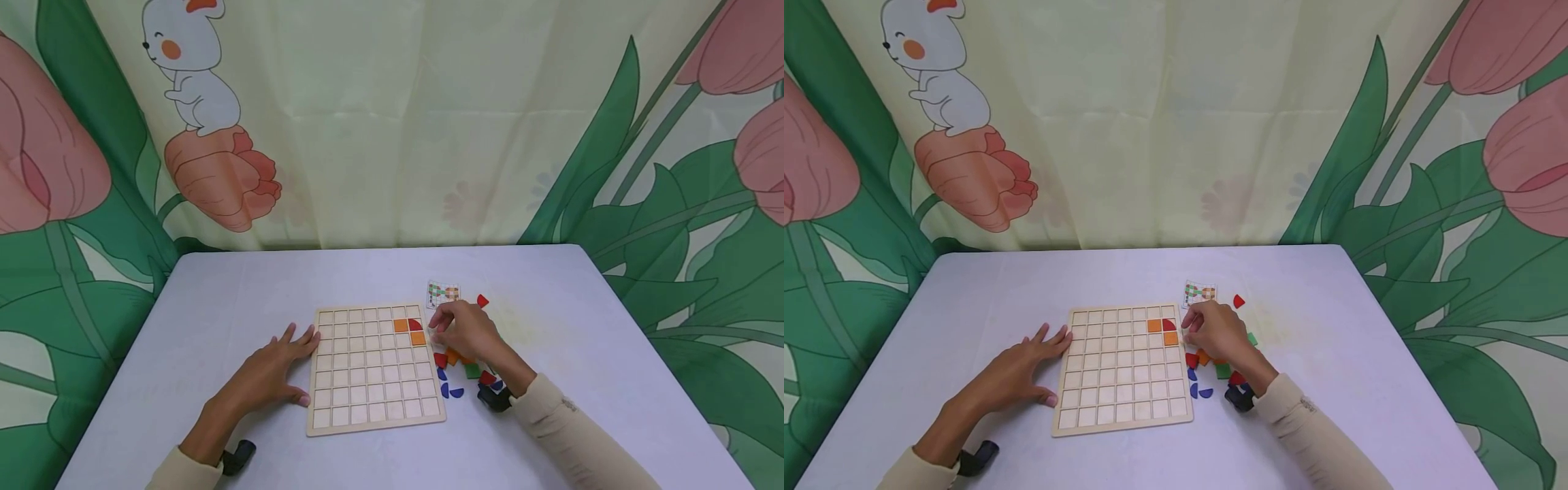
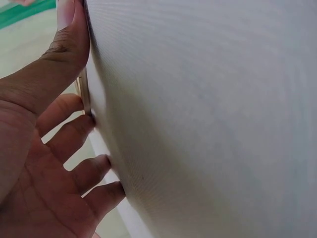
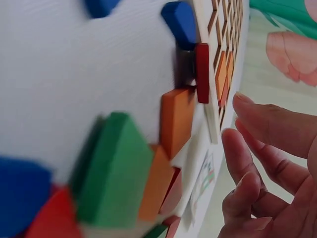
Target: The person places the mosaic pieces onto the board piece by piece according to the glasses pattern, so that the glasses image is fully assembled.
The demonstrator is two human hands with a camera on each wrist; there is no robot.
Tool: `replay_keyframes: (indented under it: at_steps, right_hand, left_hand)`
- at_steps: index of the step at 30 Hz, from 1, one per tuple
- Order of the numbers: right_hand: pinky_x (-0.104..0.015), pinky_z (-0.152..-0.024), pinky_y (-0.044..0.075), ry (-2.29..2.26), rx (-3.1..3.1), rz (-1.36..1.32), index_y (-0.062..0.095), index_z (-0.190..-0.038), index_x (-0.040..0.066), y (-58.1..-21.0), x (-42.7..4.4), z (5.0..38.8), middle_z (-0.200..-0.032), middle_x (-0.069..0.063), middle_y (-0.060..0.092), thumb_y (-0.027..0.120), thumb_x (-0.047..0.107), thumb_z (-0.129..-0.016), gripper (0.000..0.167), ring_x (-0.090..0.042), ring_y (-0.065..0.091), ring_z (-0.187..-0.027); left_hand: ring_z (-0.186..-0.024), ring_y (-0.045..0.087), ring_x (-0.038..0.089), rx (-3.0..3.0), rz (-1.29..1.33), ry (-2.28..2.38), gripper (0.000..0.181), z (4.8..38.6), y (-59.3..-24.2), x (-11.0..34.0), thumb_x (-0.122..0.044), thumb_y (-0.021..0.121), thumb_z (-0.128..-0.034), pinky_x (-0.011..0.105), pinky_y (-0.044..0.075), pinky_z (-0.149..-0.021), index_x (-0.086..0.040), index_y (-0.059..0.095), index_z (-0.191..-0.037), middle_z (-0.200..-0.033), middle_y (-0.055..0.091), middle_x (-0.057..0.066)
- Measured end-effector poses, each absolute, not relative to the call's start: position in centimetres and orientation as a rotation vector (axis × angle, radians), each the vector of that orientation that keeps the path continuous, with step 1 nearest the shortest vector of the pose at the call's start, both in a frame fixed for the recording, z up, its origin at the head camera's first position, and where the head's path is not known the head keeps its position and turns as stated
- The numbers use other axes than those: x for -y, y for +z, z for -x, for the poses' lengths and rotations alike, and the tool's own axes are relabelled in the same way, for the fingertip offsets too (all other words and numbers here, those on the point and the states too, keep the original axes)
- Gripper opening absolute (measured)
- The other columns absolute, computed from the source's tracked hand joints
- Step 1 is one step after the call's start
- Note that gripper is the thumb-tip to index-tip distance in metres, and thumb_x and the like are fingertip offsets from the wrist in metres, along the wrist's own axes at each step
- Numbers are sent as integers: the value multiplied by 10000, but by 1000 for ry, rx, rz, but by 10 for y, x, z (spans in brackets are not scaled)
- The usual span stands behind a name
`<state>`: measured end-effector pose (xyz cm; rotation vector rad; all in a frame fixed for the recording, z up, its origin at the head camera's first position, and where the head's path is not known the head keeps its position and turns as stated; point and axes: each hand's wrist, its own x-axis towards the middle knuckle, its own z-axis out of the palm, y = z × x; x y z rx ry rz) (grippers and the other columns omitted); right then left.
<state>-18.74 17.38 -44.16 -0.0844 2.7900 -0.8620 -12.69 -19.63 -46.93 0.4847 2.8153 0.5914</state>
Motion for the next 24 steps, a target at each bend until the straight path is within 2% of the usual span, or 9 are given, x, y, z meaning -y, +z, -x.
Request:
replay_keyframes:
  at_steps: [6,10,17,24]
  right_hand:
    - [-302,-614,499,-853,-2743,104,770,-914,168,-442,-185,178,-800,-2,674,902,143,-843,152,-187,616,-760]
    - [-311,-623,466,-832,-2717,131,767,-896,186,-445,-190,172,-754,2,652,914,155,-839,160,-182,605,-718]
    - [-305,-651,454,-819,-2717,209,768,-887,207,-450,-194,165,-724,37,640,922,149,-829,175,-147,589,-705]
    - [-260,-630,460,-833,-2682,319,791,-917,207,-451,-195,163,-708,52,644,920,142,-830,167,-120,593,-699]
  left_hand:
    - [-1578,273,540,-2815,-482,588,1174,127,-469,196,-359,1011,-601,765,405,-1119,-158,459,-1617,-1709,372,92]
    - [-1545,296,592,-2814,-472,578,1180,127,-468,195,-369,1011,-599,770,414,-1104,-168,454,-1621,-1712,368,94]
    - [-1575,270,548,-2814,-471,591,1185,128,-469,195,-359,1013,-592,774,397,-1118,-164,454,-1619,-1709,370,91]
    - [-1561,277,572,-2807,-474,598,1190,128,-469,196,-368,1011,-594,781,400,-1107,-163,449,-1623,-1709,368,93]
